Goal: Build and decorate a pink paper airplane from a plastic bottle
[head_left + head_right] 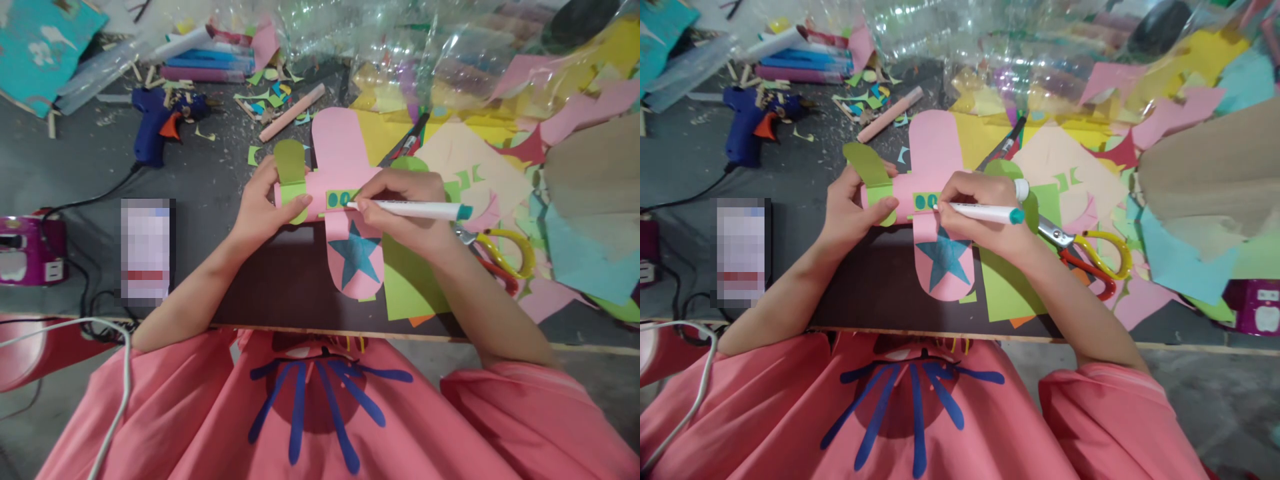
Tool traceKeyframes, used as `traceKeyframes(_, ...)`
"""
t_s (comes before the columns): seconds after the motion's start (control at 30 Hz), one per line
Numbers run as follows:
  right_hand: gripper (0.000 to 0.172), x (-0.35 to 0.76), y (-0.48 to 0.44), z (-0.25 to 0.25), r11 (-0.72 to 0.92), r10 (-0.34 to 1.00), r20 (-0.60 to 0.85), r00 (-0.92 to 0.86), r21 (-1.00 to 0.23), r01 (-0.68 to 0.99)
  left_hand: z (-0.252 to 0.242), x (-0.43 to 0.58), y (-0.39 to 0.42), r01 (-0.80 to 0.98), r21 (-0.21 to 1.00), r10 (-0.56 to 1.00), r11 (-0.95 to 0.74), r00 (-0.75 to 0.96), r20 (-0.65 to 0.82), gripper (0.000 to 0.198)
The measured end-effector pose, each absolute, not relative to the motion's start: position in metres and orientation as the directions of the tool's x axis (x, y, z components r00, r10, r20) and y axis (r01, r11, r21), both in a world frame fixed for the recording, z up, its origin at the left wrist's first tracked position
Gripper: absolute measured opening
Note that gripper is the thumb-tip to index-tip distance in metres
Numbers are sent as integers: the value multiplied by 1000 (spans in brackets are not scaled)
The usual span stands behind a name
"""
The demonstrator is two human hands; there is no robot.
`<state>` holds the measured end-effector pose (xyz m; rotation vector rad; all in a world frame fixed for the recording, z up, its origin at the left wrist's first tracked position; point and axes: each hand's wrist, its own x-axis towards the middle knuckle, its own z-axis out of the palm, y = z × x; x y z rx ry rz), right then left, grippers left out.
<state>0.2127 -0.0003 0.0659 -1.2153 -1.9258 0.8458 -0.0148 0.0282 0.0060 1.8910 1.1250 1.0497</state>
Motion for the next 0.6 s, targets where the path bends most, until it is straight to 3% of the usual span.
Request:
traceKeyframes(0.2,26,213,0,58,354,933,267,-242,-806,475,6,-15,29,354,853,911,-384,297,286,54)
traceKeyframes(0.6,20,212,-1,70,342,925,190,-329,-792,505,4,-16,30,349,852,907,-391,306,291,56)
